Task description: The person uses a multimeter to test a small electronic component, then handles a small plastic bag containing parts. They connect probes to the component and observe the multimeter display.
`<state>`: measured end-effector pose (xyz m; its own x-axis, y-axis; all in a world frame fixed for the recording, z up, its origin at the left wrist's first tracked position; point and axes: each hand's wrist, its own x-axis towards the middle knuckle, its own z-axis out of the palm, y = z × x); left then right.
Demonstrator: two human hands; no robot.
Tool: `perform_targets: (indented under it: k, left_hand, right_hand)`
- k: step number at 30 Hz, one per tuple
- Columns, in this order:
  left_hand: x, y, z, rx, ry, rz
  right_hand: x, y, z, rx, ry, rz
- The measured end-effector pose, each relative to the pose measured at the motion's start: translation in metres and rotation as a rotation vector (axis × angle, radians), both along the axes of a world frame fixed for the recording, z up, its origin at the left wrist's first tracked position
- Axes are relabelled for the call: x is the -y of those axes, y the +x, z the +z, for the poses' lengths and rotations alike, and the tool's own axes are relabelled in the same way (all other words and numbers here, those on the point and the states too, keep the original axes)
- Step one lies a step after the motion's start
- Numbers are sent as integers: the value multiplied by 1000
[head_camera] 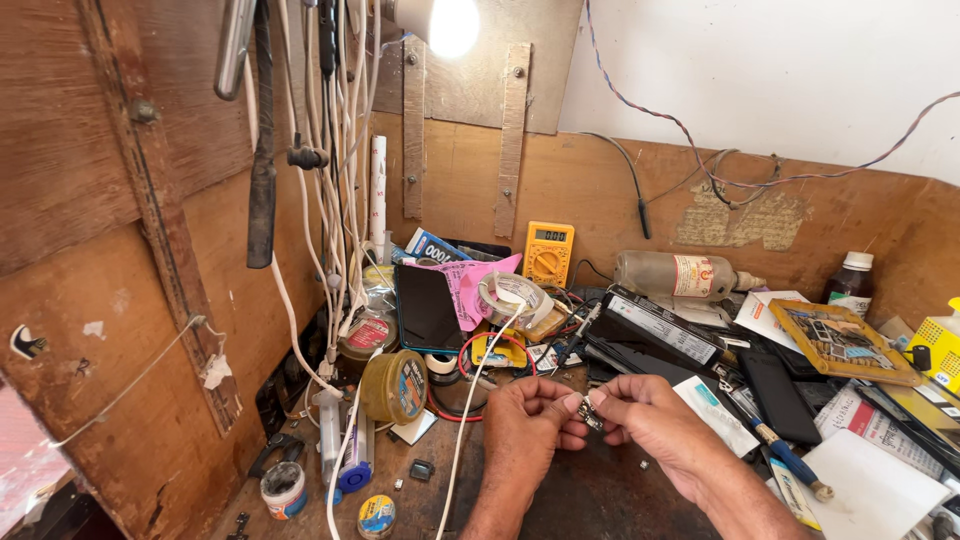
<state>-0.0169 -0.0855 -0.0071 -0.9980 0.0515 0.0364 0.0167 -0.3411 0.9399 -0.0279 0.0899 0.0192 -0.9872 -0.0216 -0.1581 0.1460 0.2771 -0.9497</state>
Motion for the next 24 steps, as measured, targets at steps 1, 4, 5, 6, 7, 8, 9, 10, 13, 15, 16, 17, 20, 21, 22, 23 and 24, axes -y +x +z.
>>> perform_targets:
  k: [1,4,5,6,7,8,9,10,13,15,16,17,20,21,22,23,24]
  left_hand:
    - [0,0,1,8,-2,-1]
    - [1,1,1,12,-1,-6]
    - [1,0,1,10,1,-8]
    - [1,0,1,9,1,-10]
    - [0,0,1,9,0,-11]
    - [0,-1,0,10,0,-12]
    - [0,-1,0,9,6,-12]
    - [0,-1,-1,8,13,-12]
    - [0,-2,-2,1,38,-19]
    - [0,-3,-2,2,57,-23]
    - [0,-3,-2,7,66,-26]
    - [1,-2,-2,12,75,-28]
    - [1,0,-1,-5,83,-51]
    - [2,1,0,0,77,-47]
    - [2,1,1,2,72,-45]
    - [2,1,2,3,66,-44]
    - [2,1,4,15,77,-44]
  right_hand:
    - [-1,-1,0,22,-33,8]
    - [-6,-3,-2,71,-106,28]
    - [-7,-4,-3,75,-112,33]
    - [-7,-4,-4,80,-118,37]
    - [-8,-4,-4,83,-108,30]
    - [-8,-4,-4,87,-98,22]
    - [-7,-4,-3,88,-87,13]
    - [-7,-3,-3,83,-70,4]
    - [-3,-1,-1,60,-8,-21]
    - [-1,1,-1,36,47,-28]
    - [0,1,0,31,49,-33]
    - [1,2,-1,26,51,-39]
    - [1,3,0,15,50,-58]
    - [0,3,-1,12,49,-67]
    - [0,3,-1,-11,42,-68]
    - [0,4,-1,-34,34,-69]
    - [1,5,-2,-57,27,-68]
